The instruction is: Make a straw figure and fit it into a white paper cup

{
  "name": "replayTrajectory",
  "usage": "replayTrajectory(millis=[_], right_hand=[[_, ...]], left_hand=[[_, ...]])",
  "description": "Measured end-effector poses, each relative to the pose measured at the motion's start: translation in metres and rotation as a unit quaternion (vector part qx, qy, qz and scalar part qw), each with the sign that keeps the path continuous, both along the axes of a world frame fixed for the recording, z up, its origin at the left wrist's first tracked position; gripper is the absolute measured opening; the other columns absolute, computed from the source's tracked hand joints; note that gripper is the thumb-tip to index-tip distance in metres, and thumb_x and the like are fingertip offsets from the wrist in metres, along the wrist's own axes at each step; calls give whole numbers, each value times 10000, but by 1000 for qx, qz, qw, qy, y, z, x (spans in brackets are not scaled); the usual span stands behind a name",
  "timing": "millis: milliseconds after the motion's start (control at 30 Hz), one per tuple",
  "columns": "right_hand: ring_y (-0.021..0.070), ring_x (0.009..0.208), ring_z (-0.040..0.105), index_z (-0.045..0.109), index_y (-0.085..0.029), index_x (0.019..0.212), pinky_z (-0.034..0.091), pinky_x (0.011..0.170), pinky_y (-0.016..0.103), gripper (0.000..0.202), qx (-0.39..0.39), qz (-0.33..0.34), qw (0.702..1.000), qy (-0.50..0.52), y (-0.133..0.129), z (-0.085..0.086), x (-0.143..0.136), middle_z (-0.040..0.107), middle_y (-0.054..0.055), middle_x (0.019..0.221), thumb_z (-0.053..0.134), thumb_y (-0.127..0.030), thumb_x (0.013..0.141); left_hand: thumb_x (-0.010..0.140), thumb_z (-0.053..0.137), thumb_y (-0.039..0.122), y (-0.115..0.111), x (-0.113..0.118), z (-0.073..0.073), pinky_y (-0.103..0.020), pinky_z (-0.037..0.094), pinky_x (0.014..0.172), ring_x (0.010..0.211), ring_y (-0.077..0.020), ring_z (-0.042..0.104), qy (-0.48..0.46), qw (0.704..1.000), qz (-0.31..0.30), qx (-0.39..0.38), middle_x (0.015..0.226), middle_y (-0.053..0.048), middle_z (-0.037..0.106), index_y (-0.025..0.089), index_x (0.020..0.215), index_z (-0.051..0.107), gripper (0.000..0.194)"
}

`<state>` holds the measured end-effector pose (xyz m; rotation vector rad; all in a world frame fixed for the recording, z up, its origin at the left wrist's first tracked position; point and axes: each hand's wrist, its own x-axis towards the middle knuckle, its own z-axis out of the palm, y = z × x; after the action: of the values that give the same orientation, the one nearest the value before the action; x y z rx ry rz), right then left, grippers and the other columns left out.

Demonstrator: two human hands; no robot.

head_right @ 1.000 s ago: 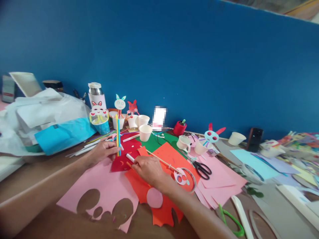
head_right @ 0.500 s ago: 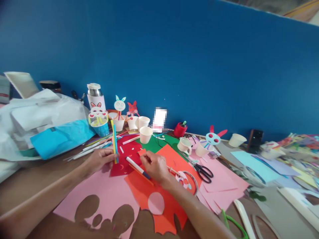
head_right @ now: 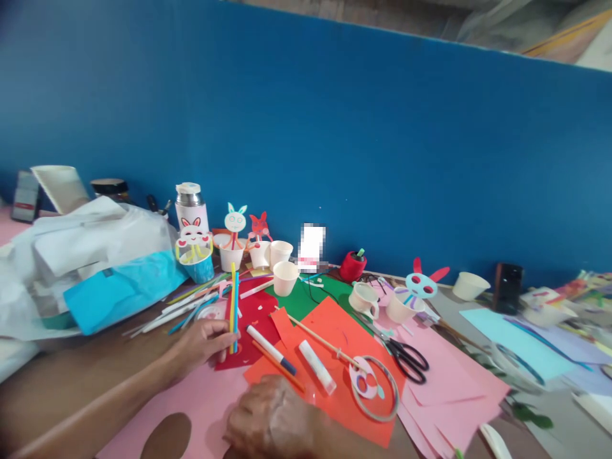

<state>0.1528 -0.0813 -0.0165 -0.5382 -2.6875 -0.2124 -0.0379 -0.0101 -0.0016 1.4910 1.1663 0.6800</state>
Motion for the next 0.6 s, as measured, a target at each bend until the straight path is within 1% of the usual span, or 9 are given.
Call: replayTrajectory(millis=[133,233,400,500,600], right_hand=[[95,432,402,452,-198,577,223,434,268,302,20,-2,999,37,2,-1,-3,485,-50,473,429,-309,856],[93,411,377,443,-196,551,194,425,270,314,44,3,996,76,5,-9,-5,447,-54,433,447,-305,846],[94,424,377,481,-196,609,192,443,265,259,49,12,994,96,10,-20,-4,466,-57,455,491,-325,834],[89,436,393,487,-195,627,211,453,260,239,41,24,995,92,12,-19,-3,467,-62,459,492,-300,842],[83,432,400,492,-195,634,212,452,258,236,42,26,994,95,11,-16,-3,460,-66,448,486,-286,852]], left_hand=[[721,541,463,-1,0,-2,-202,325,415,397,-89,442,15,1000,-4,16,449,12,544,150,599,545,336],[720,528,485,-3,1,-5,-195,314,413,406,-83,433,34,999,2,36,447,27,519,152,585,538,359],[712,523,480,-4,1,-9,-189,316,430,438,-82,438,56,997,-2,51,466,32,518,149,609,571,350],[724,509,469,-4,1,-8,-192,316,432,440,-85,444,55,997,0,47,465,31,517,150,615,576,344],[734,507,425,-5,1,-3,-195,315,432,433,-84,439,31,999,-14,37,456,39,492,149,588,547,315]])
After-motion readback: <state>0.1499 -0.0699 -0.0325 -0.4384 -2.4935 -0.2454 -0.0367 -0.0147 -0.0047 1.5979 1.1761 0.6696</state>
